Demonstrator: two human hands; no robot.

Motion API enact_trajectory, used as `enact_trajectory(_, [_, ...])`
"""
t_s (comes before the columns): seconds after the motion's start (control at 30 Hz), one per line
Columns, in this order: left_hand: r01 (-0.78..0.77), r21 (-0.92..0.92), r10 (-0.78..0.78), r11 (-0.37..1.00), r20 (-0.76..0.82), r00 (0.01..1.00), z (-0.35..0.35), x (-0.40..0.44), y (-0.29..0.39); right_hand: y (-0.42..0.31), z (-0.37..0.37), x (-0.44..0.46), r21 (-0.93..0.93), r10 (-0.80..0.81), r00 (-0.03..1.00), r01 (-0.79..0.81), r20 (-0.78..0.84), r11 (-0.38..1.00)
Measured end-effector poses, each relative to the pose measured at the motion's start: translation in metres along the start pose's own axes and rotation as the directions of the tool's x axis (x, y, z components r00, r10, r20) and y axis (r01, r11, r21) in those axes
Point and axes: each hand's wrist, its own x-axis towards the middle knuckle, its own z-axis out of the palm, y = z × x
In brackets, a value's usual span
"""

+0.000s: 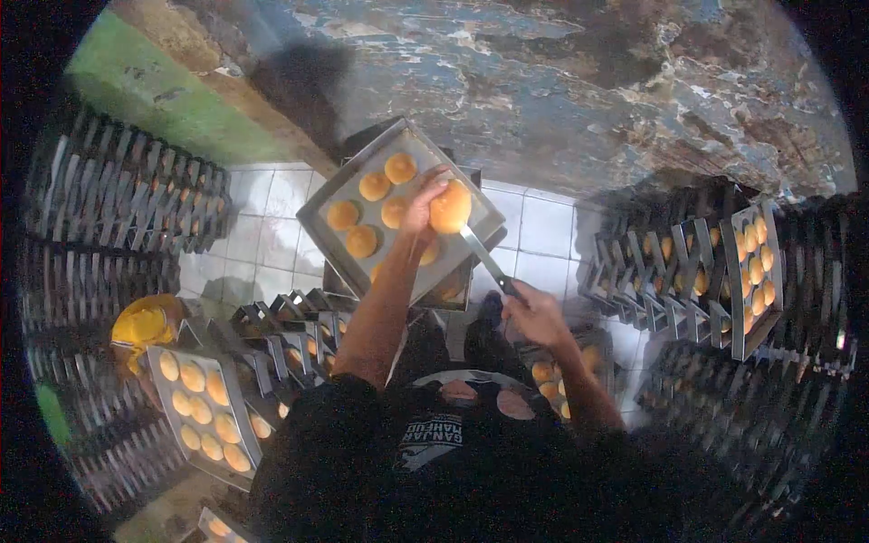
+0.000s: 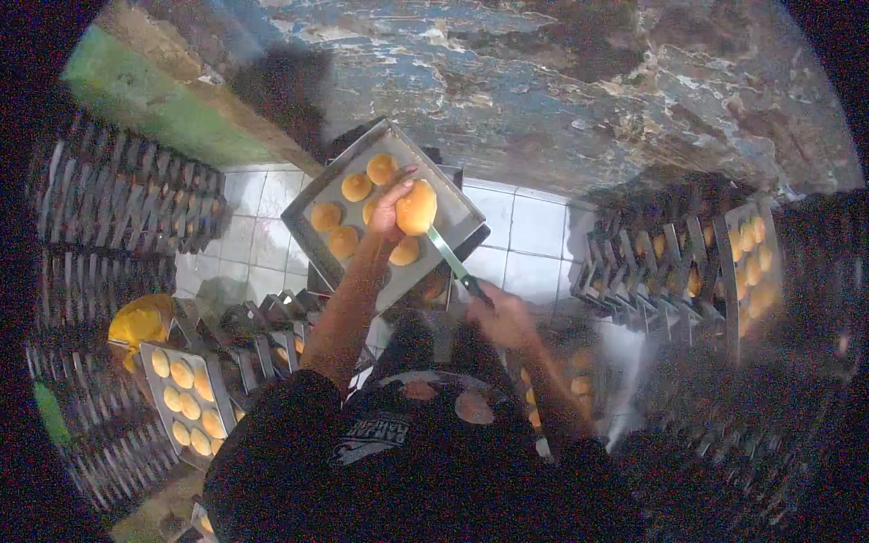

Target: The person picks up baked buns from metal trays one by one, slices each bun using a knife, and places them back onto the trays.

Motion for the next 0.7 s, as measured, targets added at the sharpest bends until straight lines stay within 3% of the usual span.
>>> enact_trajectory(0.1, [0.126, -0.132, -0.139, 0.983, -0.094, 0.986, 0.009, -0.007, -0.026, 0.017, 0.011, 0.011, 0.004, 0.063, 0.998, -0.063, -0.007, 0.998])
enact_trajectory(0.2, [0.068, -0.221, -0.098, 0.973, -0.129, 0.987, 0.014, -0.006, -0.056, 0.025, 0.025, 0.052, 0.042, 0.165, 0.986, -0.166, 0.024, 0.985])
enact_trajectory(0.27, [0.08, -0.236, -0.142, 0.968, -0.257, 0.956, 0.018, -0.007, -0.064, 0.036, 0.03, 0.064, 0.152, 0.206, 0.973, -0.22, 0.1, 0.964])
enact_trajectory(0.37, [0.061, -0.227, -0.126, 0.972, -0.285, 0.95, -0.015, 0.014, -0.084, 0.089, 0.039, 0.029, 0.137, 0.189, 0.981, -0.192, 0.034, 0.972])
enact_trajectory(0.4, [0.067, -0.247, -0.136, 0.967, -0.275, 0.952, -0.02, 0.017, -0.083, 0.095, 0.033, 0.003, 0.12, 0.295, 0.953, -0.301, 0.068, 0.946])
enact_trajectory(0.43, [0.034, -0.114, -0.075, 0.993, -0.371, 0.926, -0.029, 0.024, -0.085, 0.097, 0.023, -0.023, 0.098, 0.393, 0.914, -0.402, 0.097, 0.91])
enact_trajectory(0.47, [0.028, -0.126, -0.074, 0.992, -0.379, 0.923, -0.047, 0.034, -0.092, 0.103, 0.018, -0.046, 0.082, 0.423, 0.901, -0.431, 0.096, 0.899])
enact_trajectory(0.53, [0.148, 0.195, -0.027, 0.97, -0.513, 0.858, -0.097, 0.05, -0.126, 0.137, 0.015, -0.095, 0.051, 0.405, 0.913, -0.408, 0.057, 0.912])
enact_trajectory(0.57, [-0.004, 0.535, 0.326, 0.845, -0.509, 0.797, -0.11, 0.053, -0.139, 0.156, 0.016, -0.115, -0.014, 0.333, 0.943, -0.333, 0.022, 0.943])
enact_trajectory(0.6, [-0.004, 0.526, 0.323, 0.851, -0.517, 0.793, -0.124, 0.06, -0.142, 0.164, 0.015, -0.128, -0.036, 0.333, 0.943, -0.333, 0.009, 0.942])
enact_trajectory(0.63, [0.091, 0.748, 0.457, 0.657, -0.491, 0.742, -0.142, 0.069, -0.139, 0.172, 0.017, -0.138, -0.085, 0.308, 0.951, -0.308, -0.017, 0.948])
enact_trajectory(0.67, [0.207, 0.891, 0.571, 0.405, -0.423, 0.703, -0.158, 0.075, -0.136, 0.142, 0.017, -0.136, 0.376, 0.744, 0.666, -0.706, 0.063, 0.6])
enact_trajectory(0.7, [0.209, 0.888, 0.567, 0.41, -0.427, 0.704, -0.167, 0.083, -0.129, 0.142, 0.017, -0.132, 0.356, 0.752, 0.655, -0.722, 0.076, 0.593])
